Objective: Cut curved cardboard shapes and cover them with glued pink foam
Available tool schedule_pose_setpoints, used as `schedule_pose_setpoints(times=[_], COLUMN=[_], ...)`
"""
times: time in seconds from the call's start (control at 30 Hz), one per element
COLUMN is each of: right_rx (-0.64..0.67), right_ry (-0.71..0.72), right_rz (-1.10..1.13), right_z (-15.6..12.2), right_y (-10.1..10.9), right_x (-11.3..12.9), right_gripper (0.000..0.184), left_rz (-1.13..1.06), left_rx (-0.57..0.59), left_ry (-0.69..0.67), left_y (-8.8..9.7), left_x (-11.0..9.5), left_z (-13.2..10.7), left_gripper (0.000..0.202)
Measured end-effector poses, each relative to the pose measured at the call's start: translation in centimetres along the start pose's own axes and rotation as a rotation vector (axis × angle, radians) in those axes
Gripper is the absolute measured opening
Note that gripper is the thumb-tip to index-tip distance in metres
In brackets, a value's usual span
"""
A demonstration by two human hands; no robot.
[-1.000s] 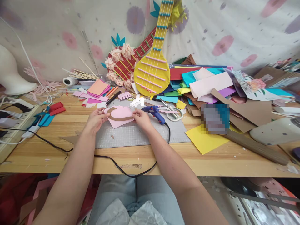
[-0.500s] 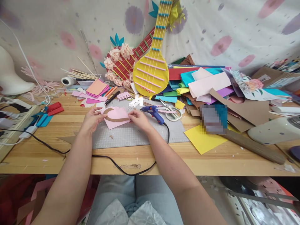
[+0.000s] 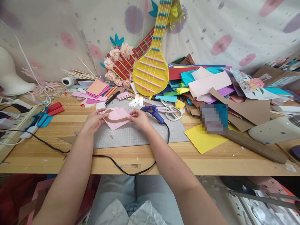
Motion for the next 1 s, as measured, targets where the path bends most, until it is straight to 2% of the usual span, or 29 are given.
schedule_pose_setpoints(times=[0.17, 0.23, 0.3, 0.4, 0.53, 0.7, 0.87, 0.93, 1.0], right_rx=[-0.056, -0.067, -0.085, -0.044, 0.018, -0.067, -0.147, -0.170, -0.154], right_ry=[-0.046, -0.040, -0.042, -0.057, -0.074, -0.060, -0.022, -0.021, -0.033], right_rz=[0.196, 0.249, 0.271, 0.224, 0.158, 0.176, 0.125, 0.138, 0.169], right_z=[-0.1, -0.1, -0.1, -0.1, -0.3, -0.4, 0.0, 0.0, -0.1], right_y=[-0.3, -0.5, -0.5, -0.4, -0.4, -0.2, 0.2, 0.2, 0.0], right_x=[-0.1, -0.1, -0.1, -0.1, 0.2, 0.3, 0.1, 0.2, 0.2], right_gripper=[0.029, 0.031, 0.031, 0.033, 0.033, 0.035, 0.036, 0.036, 0.035], left_rz=[-0.102, -0.110, -0.081, -0.012, 0.026, 0.032, 0.117, 0.105, 0.073], left_rx=[-0.101, -0.082, -0.006, 0.099, 0.067, 0.004, 0.101, 0.106, 0.051], left_ry=[0.013, 0.046, 0.094, 0.134, 0.088, 0.091, 0.145, 0.119, 0.064], left_y=[-0.6, -0.9, -1.2, -1.2, -0.8, -0.8, -1.1, -1.3, -1.4], left_x=[0.8, 1.1, 1.4, 1.5, 1.6, 1.6, 1.7, 1.8, 1.9], left_z=[0.0, -0.1, -0.2, -0.2, -0.1, -0.1, -0.4, -0.4, -0.4], left_gripper=[0.035, 0.037, 0.038, 0.036, 0.040, 0.043, 0.054, 0.053, 0.050])
Point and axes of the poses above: each hand's wrist, its own z-axis towards the middle knuckle, its own y-axis out of the back of the hand, x = y × z, the point moved 3 cm from there along z, towards the middle knuckle, and after that the axes turned 10 degrees about -z, right-handed, at the moved point
